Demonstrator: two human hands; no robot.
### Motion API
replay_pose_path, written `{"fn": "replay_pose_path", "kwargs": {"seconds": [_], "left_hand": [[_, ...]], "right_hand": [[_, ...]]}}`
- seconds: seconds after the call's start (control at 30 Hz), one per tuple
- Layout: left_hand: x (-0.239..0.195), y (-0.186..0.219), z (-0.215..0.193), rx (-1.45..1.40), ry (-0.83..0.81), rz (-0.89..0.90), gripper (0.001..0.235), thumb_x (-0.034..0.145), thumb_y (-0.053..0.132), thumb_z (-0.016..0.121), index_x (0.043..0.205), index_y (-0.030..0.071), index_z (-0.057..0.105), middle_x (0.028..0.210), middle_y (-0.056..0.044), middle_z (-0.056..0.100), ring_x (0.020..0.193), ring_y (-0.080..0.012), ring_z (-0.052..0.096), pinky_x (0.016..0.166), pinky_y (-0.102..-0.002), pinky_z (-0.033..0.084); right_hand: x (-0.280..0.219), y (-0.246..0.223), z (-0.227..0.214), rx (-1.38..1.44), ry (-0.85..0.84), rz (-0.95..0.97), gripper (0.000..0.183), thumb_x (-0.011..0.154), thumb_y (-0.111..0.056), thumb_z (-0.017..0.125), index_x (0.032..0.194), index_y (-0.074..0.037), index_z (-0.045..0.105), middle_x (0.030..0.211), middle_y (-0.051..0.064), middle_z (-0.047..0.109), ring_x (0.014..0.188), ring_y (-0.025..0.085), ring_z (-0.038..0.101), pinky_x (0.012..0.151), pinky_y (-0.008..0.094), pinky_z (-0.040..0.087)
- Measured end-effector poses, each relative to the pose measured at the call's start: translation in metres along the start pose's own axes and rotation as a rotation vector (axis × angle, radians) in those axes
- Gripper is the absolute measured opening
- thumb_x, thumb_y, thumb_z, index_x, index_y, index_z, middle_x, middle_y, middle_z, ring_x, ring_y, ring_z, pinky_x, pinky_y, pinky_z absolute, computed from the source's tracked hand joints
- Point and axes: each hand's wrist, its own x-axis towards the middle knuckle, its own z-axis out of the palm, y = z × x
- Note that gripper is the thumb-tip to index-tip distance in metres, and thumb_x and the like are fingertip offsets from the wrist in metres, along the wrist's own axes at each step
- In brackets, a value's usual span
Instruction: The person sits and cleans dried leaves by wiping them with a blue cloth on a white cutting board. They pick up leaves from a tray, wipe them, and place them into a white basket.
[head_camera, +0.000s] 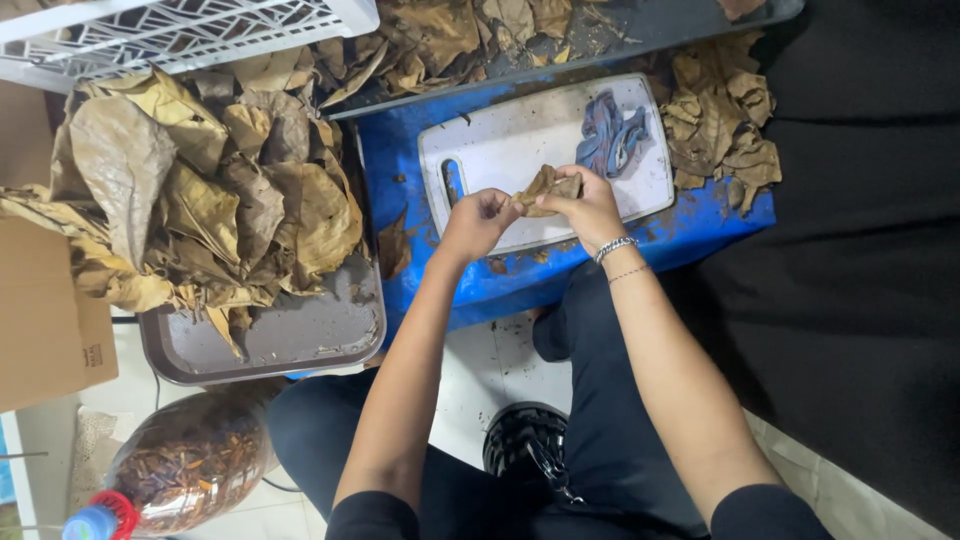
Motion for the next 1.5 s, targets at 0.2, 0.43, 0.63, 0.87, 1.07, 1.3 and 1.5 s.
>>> {"fn": "replay_pose_path", "kwargs": {"seconds": [0.2, 0.43, 0.63, 0.87, 1.07, 1.3, 1.5], "left_hand": [[0.022, -0.028, 0.018, 0.117, 0.14, -0.11, 0.019, 0.087, 0.029, 0.076, 0.076, 0.014, 0.072, 0.064, -0.003, 0.066, 0.068, -0.0214, 0.067, 0.072, -0.033, 0.052], [0.028, -0.034, 0.031, 0.481, 0.255, -0.208, 0.021, 0.084, 0.036, 0.068, 0.084, 0.016, 0.076, 0.078, -0.006, 0.076, 0.09, -0.034, 0.075, 0.086, -0.042, 0.054], [0.029, -0.023, 0.035, 0.599, 0.228, -0.281, 0.026, 0.087, 0.039, 0.065, 0.094, 0.016, 0.075, 0.093, -0.008, 0.079, 0.104, -0.0335, 0.074, 0.098, -0.042, 0.045], [0.033, -0.005, 0.033, 0.569, 0.139, -0.392, 0.023, 0.092, 0.034, 0.059, 0.098, 0.016, 0.073, 0.087, -0.005, 0.076, 0.091, -0.034, 0.069, 0.11, -0.054, 0.034], [0.035, -0.022, 0.032, 0.669, 0.164, -0.351, 0.034, 0.09, 0.033, 0.055, 0.113, 0.018, 0.075, 0.104, -0.009, 0.079, 0.114, -0.0327, 0.072, 0.104, -0.044, 0.043], [0.037, -0.02, 0.031, 0.65, 0.139, -0.363, 0.029, 0.089, 0.039, 0.063, 0.107, 0.019, 0.076, 0.105, -0.01, 0.079, 0.116, -0.0327, 0.071, 0.105, -0.044, 0.042], [0.032, -0.007, 0.036, 0.643, 0.172, -0.398, 0.026, 0.09, 0.038, 0.063, 0.105, 0.021, 0.075, 0.104, -0.007, 0.079, 0.115, -0.0301, 0.072, 0.104, -0.042, 0.043]], "right_hand": [[0.026, 0.031, -0.009, -0.39, 0.067, -0.099, 0.047, 0.065, -0.014, 0.092, 0.108, -0.015, 0.072, 0.09, 0.004, 0.07, 0.081, 0.014, 0.068, 0.07, 0.028, 0.058], [0.017, 0.007, -0.009, -0.668, 0.284, -0.621, 0.034, 0.078, -0.015, 0.083, 0.11, -0.015, 0.069, 0.101, 0.006, 0.064, 0.092, 0.023, 0.063, 0.08, 0.035, 0.053], [0.045, 0.008, -0.031, -1.136, 0.399, -0.608, 0.05, 0.083, -0.02, 0.081, 0.13, -0.019, 0.066, 0.137, 0.013, 0.053, 0.123, 0.038, 0.053, 0.103, 0.053, 0.044], [0.063, 0.005, -0.043, -0.863, 0.349, -0.918, 0.038, 0.082, 0.011, 0.06, 0.116, -0.007, 0.065, 0.113, 0.02, 0.059, 0.102, 0.047, 0.059, 0.086, 0.052, 0.049], [-0.008, 0.011, 0.019, -1.258, -0.216, -0.752, 0.04, 0.086, -0.011, 0.06, 0.122, -0.022, 0.072, 0.129, 0.013, 0.065, 0.119, 0.039, 0.06, 0.101, 0.05, 0.05], [0.018, 0.028, 0.003, -1.533, -0.347, -0.7, 0.045, 0.098, -0.032, 0.059, 0.141, -0.019, 0.058, 0.129, 0.012, 0.061, 0.114, 0.033, 0.062, 0.093, 0.042, 0.044], [0.017, 0.017, 0.0, -1.57, -0.297, -0.567, 0.046, 0.092, -0.031, 0.061, 0.137, -0.021, 0.058, 0.133, 0.011, 0.059, 0.115, 0.034, 0.062, 0.091, 0.043, 0.043]]}}
